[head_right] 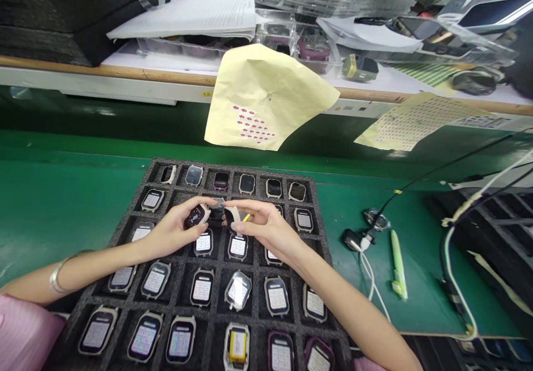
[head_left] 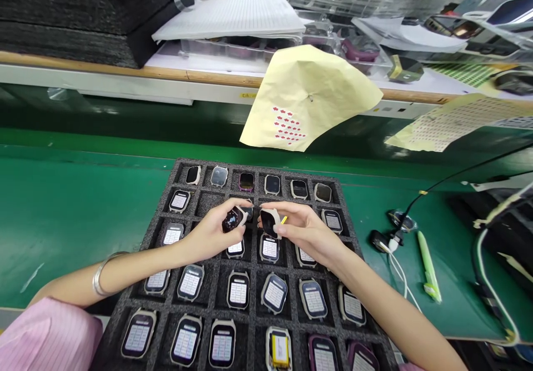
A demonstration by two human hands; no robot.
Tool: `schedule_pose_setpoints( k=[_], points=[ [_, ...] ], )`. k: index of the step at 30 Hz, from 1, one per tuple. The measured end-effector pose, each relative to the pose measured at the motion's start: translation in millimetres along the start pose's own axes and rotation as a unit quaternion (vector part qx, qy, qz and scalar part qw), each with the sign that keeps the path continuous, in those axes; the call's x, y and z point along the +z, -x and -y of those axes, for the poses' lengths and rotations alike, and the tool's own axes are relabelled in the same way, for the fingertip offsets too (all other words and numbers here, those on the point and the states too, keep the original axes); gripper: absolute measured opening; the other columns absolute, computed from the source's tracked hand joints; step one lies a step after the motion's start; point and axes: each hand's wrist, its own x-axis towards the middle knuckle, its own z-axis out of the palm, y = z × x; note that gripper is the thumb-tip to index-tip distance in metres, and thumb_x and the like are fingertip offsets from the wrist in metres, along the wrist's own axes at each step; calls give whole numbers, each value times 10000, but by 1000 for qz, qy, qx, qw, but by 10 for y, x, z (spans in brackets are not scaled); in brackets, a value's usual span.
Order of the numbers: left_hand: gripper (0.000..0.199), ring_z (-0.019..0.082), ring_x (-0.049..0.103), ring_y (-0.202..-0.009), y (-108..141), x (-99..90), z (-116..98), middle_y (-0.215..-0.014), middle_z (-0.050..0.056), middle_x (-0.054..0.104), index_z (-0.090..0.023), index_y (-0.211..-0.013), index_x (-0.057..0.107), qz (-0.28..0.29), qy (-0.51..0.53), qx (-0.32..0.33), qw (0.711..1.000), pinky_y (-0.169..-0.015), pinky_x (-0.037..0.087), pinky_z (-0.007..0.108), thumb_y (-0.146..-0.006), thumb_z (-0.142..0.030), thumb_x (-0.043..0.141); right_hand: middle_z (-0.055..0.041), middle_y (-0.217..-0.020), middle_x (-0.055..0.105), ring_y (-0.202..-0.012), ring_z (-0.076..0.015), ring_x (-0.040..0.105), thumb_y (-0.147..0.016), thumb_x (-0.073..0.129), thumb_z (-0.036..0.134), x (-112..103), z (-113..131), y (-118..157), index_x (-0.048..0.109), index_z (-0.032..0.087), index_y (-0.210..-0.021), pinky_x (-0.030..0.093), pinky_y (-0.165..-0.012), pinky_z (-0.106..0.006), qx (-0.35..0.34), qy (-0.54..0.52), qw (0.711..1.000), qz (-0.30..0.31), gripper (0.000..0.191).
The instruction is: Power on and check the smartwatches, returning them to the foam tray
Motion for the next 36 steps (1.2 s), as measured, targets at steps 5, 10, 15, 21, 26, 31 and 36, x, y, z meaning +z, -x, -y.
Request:
schedule_pose_setpoints(
  k=[5, 10, 15, 21, 26, 31, 36],
  points=[
    [325, 204, 584, -1033, -58, -35, 36, -1101, 50, 634, -178, -1109, 549, -12, 1, -5, 1000, -946, 431, 328, -788, -131, 550, -34, -951, 711, -829, -142, 612, -732, 791, 178, 19, 29, 9, 730, 228, -1080, 472, -754, -249, -7, 19, 1000, -12, 357],
    [333, 187, 579, -960, -87, -66, 24, -1016, 29, 622, -181, -1080, 544, -13, -11, -12, 1000, -897, 433, 309, -758, -97, 523, -38, -899, 717, -763, -149, 608, -721, 796, 188, 39, 46, 20, 734, 220, -1080, 476, -706, -265, -2, 26, 999, -19, 366],
    [344, 209, 549, -1079, -70, -62, -13, -1111, 53, 616, -182, -1109, 541, -9, -5, 11, 1000, -978, 393, 327, -773, -108, 525, -38, -879, 717, -703, -146, 587, -704, 809, 203, 43, 49, 34, 737, 214, -1078, 461, -661, -269, -1, 51, 998, -39, 381],
    [360, 206, 570, -1023, -91, -59, -10, -1082, 55, 615, -176, -1124, 533, -5, 6, 13, 1000, -933, 427, 325, -772, -101, 538, -34, -897, 719, -763, -158, 605, -711, 801, 208, 68, 55, 35, 744, 233, -1062, 464, -709, -276, -9, 45, 998, -33, 357],
    [327, 216, 573, -1041, -97, -55, -7, -1080, 57, 630, -176, -1074, 563, -9, 3, 9, 1000, -962, 427, 354, -758, -95, 543, -38, -879, 718, -716, -157, 597, -707, 805, 212, 67, 51, 39, 741, 218, -1065, 464, -680, -287, -2, 68, 996, -49, 363],
    [383, 197, 625, -868, -87, -37, -4, -913, 25, 637, -199, -1174, 539, -21, -2, -25, 999, -795, 513, 323, -794, -178, 569, -46, -928, 708, -806, -175, 610, -724, 794, 230, 56, 43, 24, 727, 224, -1095, 481, -740, -300, -6, 69, 997, -46, 377],
    [408, 230, 618, -961, -83, -23, -16, -982, 40, 661, -212, -1187, 552, -33, 2, -14, 999, -868, 500, 360, -782, -193, 598, -39, -904, 693, -812, -183, 609, -722, 792, 238, 67, 46, 22, 735, 236, -1071, 497, -753, -319, -25, 79, 995, -61, 354]
  ],
)
